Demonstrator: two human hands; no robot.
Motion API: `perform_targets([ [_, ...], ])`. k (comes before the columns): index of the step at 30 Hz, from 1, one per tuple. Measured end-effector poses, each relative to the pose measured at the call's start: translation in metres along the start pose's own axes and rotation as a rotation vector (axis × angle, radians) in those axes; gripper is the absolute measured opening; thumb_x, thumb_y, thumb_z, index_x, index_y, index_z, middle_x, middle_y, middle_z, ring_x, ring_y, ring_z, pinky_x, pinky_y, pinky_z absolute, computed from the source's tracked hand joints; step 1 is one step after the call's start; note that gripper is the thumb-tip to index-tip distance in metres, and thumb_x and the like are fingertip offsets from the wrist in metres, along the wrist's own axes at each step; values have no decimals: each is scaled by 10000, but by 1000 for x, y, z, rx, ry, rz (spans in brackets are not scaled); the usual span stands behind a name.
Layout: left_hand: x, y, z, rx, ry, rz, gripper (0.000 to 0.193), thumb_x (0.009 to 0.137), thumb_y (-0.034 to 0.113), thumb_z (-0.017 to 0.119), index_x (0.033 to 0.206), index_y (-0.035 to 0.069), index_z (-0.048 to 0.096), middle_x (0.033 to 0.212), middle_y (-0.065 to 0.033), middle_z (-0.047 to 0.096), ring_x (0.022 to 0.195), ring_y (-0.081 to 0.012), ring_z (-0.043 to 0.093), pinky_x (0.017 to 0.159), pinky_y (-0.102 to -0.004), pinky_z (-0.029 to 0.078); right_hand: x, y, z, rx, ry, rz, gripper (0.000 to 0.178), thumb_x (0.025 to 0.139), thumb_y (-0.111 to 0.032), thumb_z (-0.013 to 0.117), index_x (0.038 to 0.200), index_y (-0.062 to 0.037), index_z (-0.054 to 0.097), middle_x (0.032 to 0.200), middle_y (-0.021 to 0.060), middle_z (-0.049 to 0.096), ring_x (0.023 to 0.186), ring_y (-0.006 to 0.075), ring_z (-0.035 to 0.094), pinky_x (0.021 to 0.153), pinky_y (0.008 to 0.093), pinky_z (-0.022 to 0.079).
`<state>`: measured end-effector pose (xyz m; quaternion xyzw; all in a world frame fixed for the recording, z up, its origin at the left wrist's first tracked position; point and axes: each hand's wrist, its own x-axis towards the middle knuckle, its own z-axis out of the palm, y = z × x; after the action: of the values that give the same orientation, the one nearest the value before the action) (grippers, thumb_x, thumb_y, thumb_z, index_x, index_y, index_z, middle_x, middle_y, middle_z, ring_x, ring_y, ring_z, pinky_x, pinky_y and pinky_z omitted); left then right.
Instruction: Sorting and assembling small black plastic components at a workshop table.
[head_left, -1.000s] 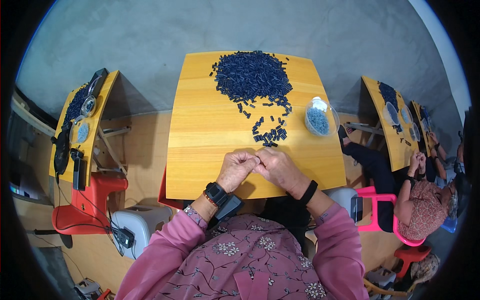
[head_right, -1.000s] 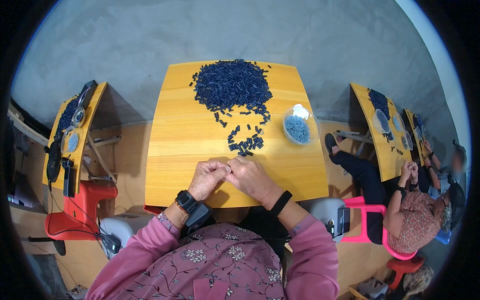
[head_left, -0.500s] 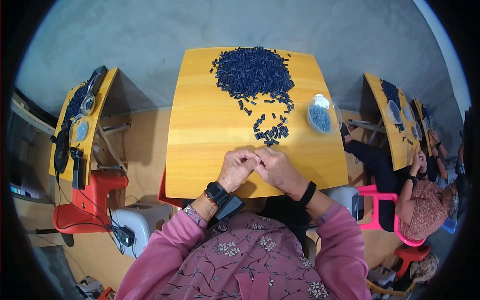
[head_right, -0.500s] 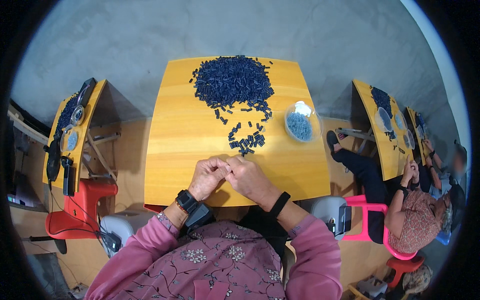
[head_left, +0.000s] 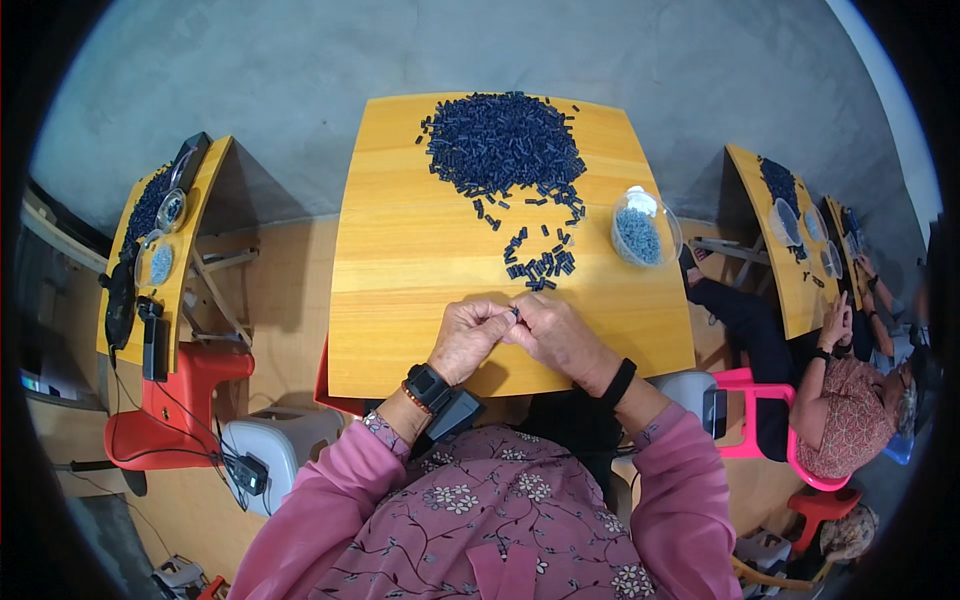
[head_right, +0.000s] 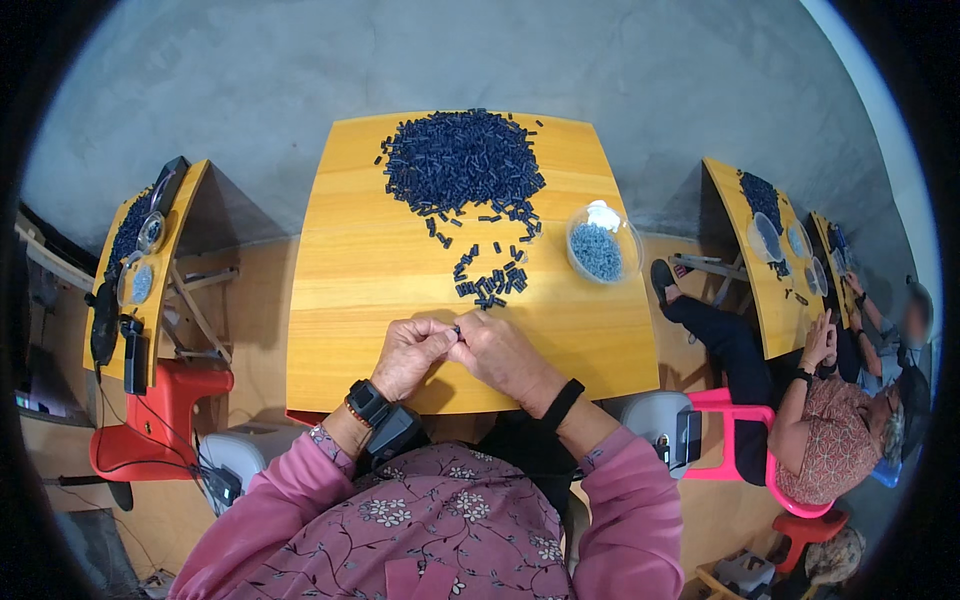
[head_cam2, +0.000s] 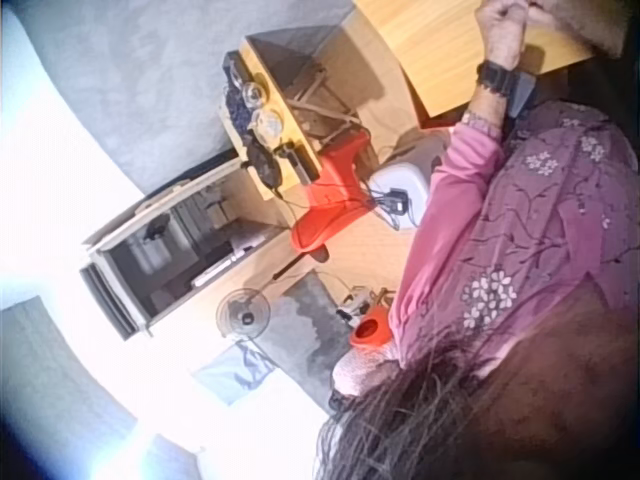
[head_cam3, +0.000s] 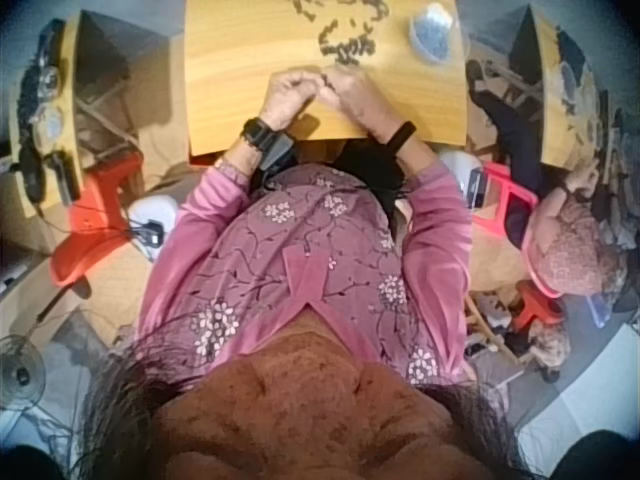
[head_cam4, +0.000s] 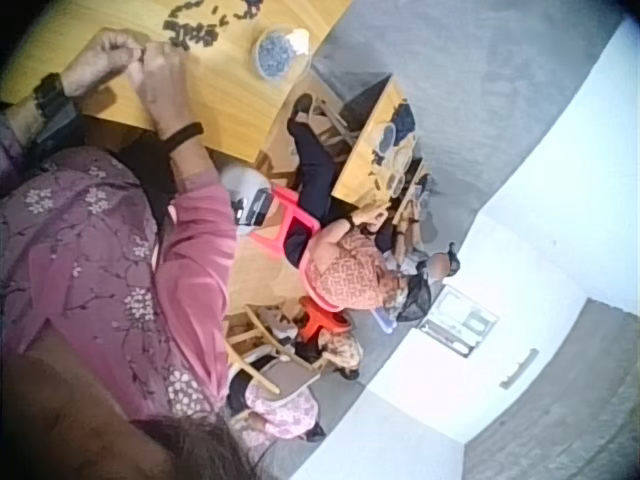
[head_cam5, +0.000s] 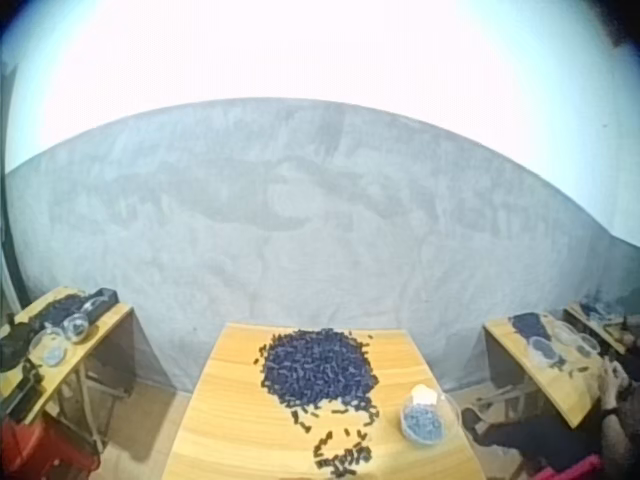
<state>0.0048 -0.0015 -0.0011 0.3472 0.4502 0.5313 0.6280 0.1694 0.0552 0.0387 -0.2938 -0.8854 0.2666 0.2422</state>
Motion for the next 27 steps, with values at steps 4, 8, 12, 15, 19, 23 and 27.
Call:
perform_targets([
  [4, -1, 4, 6, 98, 54, 67, 142, 945, 73, 591, 878, -25, 669, 751, -31, 650, 639, -67, 551, 592, -218, 462, 0, -4, 1, -56, -32, 54, 239, 825, -163, 687, 876, 20, 540, 800, 217, 619, 758, 412, 625, 657, 466, 503],
  [8, 1, 2, 10, 145, 85, 94, 153, 941, 74, 590, 845, -23, 659, 701, 7, 602, 573, -40, 465, 509, -206, 372, 0, -8, -2, -136, -97, 102, 227, 828, -174, 662, 892, 9, 543, 796, 213, 633, 762, 394, 636, 665, 468, 505],
  [12, 1, 8, 11, 183, 63, 51, 149, 935, 61, 583, 840, -22, 661, 699, 4, 608, 572, -40, 471, 509, -206, 374, -2, -6, -2, -184, -126, 93, 233, 833, -196, 660, 886, 1, 549, 781, 204, 639, 756, 382, 643, 660, 467, 505],
  [15, 2, 9, 11, 169, 49, 54, 145, 929, 53, 580, 834, -20, 662, 697, 3, 609, 572, -41, 475, 508, -206, 376, -2, -7, -3, -197, -121, 95, 226, 834, -202, 656, 883, -7, 554, 775, 200, 641, 737, 379, 644, 654, 464, 507],
  [19, 4, 2, 8, 131, 32, 47, 128, 932, 46, 582, 856, -16, 665, 711, -3, 621, 584, -49, 492, 525, -209, 394, -2, -7, -3, -228, -102, 49, 226, 833, -201, 659, 880, -6, 554, 770, 194, 642, 719, 374, 648, 634, 457, 512],
  [23, 0, 3, 9, 45, 22, 69, 94, 931, 35, 589, 899, -17, 661, 779, -35, 655, 655, -74, 564, 599, -223, 466, -4, -11, -1, -214, -6, 38, 218, 826, -179, 670, 897, -5, 559, 787, 197, 645, 719, 371, 653, 624, 463, 512],
  [27, -13, 1, 0, -89, 82, 69, 77, 928, 35, 595, 920, -15, 654, 849, -66, 672, 730, -108, 618, 683, -261, 525, -10, -31, -3, -59, 74, 20, 255, 818, -158, 688, 987, -1, 578, 819, 199, 653, 717, 371, 655, 630, 464, 513],
])
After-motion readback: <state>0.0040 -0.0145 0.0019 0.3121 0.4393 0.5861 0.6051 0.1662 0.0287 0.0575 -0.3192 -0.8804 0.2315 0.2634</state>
